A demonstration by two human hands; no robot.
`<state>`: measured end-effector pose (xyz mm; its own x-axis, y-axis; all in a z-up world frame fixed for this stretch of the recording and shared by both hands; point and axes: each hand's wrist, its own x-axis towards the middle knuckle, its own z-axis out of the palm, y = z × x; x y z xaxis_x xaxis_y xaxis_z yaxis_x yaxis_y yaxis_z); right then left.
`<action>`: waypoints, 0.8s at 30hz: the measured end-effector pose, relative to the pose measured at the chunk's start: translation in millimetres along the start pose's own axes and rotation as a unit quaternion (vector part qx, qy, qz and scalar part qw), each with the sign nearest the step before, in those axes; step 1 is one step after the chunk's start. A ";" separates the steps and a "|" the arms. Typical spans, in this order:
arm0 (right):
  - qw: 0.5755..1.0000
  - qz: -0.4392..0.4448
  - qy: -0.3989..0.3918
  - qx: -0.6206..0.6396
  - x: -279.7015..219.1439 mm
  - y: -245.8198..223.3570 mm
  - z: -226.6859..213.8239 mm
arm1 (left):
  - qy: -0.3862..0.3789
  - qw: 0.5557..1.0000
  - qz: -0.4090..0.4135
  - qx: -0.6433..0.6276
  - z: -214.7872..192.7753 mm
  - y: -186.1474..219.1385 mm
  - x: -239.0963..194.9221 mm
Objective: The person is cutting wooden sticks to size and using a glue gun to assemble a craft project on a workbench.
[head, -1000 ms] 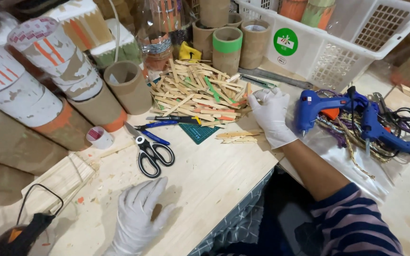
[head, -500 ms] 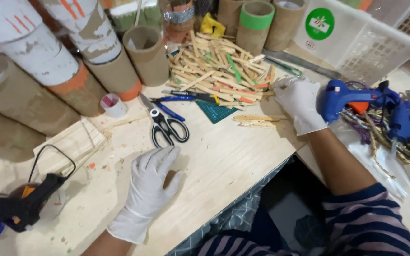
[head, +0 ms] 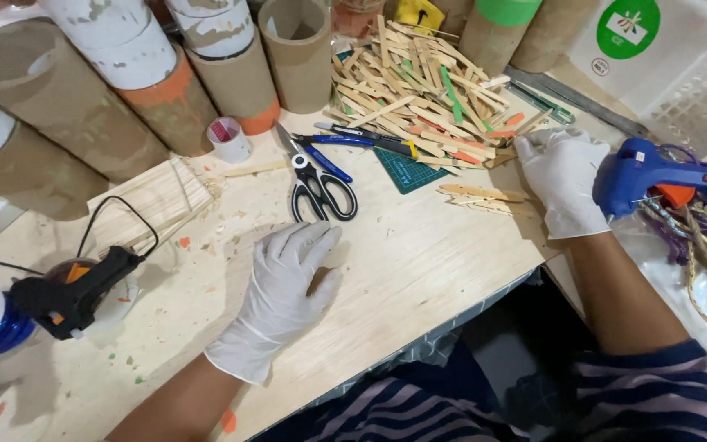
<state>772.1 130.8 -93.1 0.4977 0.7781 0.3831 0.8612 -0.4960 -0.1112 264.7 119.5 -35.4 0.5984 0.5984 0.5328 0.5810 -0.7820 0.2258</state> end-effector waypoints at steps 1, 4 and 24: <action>0.999 -0.022 0.013 -0.020 -1.0 -0.9 -0.4 | 0.000 1.000 -0.003 -0.007 -1.0 0.4 0.3; 1.000 0.002 0.013 -0.001 -2.2 -3.7 -0.9 | 0.000 0.999 -0.033 0.043 -8.9 5.4 0.6; 0.968 -0.249 -0.011 0.035 -80.7 -138.0 -100.5 | -0.074 0.984 -0.155 0.052 -17.0 1.6 4.3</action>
<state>602.6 97.8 -16.6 0.0208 0.9225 0.3854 0.9993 -0.0310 0.0202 258.8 117.9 -18.9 0.4525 0.8302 0.3257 0.7969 -0.5403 0.2701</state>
